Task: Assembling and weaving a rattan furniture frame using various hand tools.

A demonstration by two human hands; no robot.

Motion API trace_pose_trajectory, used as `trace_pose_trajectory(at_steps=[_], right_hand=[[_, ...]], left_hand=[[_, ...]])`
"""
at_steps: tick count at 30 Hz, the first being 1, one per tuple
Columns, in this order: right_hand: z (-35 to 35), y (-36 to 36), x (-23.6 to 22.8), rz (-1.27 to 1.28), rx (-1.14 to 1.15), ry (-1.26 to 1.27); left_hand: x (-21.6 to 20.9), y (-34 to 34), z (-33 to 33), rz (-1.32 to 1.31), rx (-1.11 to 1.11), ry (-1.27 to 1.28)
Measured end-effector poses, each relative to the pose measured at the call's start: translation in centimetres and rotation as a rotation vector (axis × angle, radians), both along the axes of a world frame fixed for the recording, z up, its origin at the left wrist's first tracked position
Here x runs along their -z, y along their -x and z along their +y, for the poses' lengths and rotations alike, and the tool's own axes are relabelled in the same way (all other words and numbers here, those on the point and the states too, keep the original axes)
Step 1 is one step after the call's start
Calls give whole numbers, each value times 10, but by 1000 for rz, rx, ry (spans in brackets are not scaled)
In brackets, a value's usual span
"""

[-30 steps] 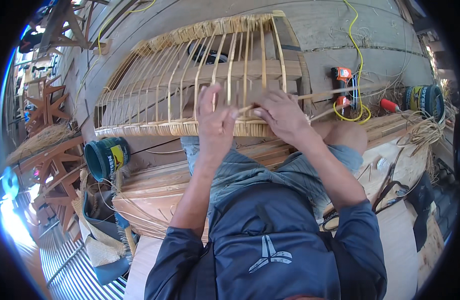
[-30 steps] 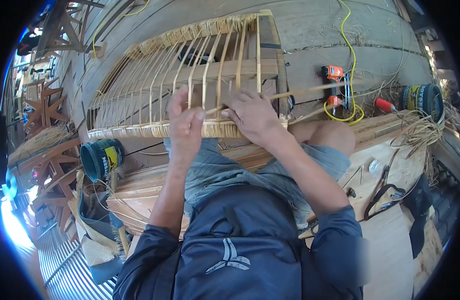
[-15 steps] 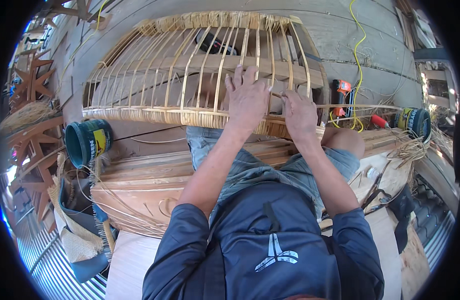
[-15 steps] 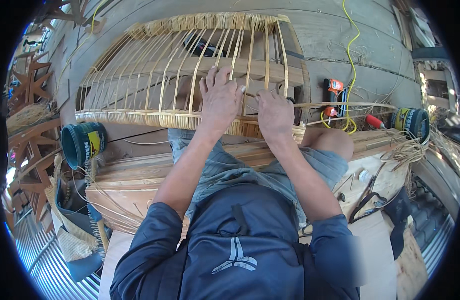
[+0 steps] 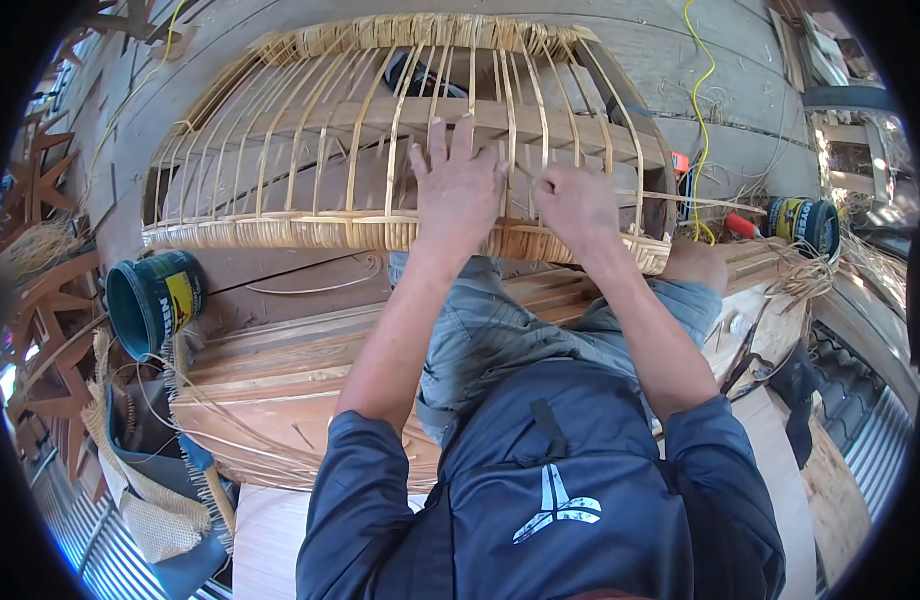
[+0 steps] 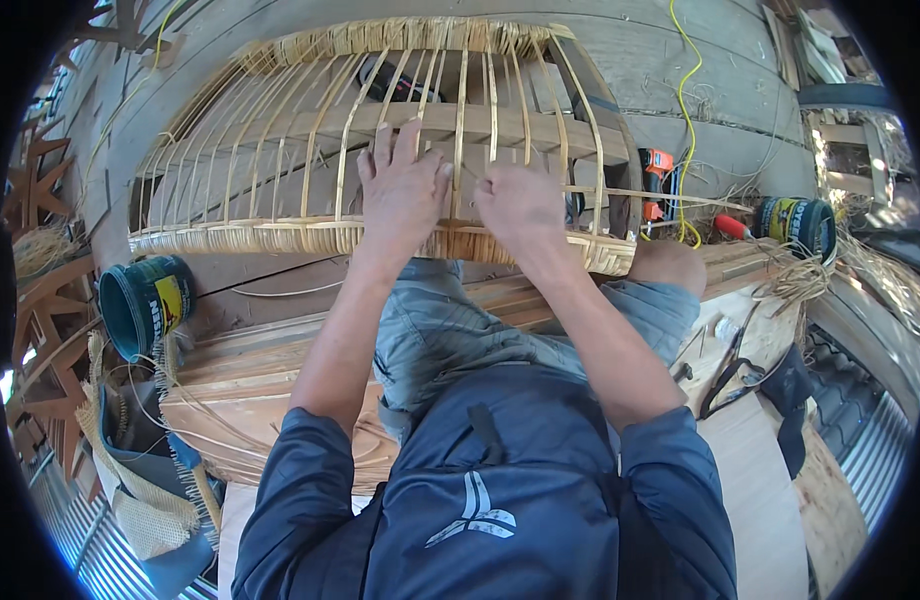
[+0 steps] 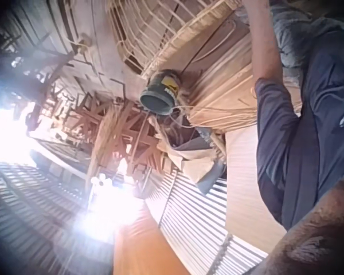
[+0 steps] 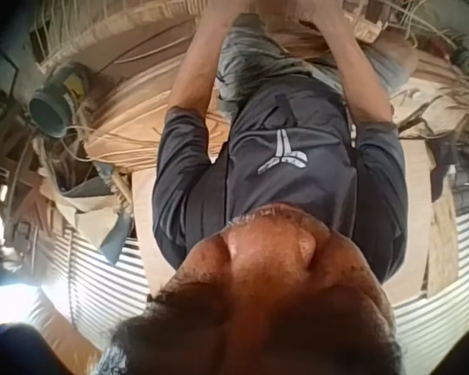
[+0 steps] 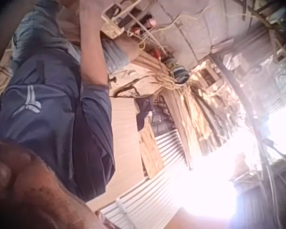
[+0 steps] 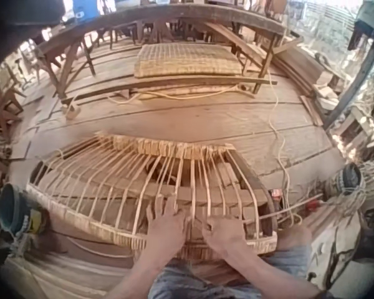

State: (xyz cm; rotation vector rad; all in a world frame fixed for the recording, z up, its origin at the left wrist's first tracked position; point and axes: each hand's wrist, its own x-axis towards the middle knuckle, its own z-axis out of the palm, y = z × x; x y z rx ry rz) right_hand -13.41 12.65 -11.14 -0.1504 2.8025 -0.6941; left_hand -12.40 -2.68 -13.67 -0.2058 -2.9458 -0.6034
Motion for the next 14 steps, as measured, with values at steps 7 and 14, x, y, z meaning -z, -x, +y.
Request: trace_pose_trajectory(at_steps=[7, 14], right_hand=[[-19, -8, 4, 447, 19, -16], [-72, 6, 0, 220, -219, 212]], left_hand=[[-8, 4, -15, 52, -62, -143], [-30, -7, -85, 102, -87, -195]])
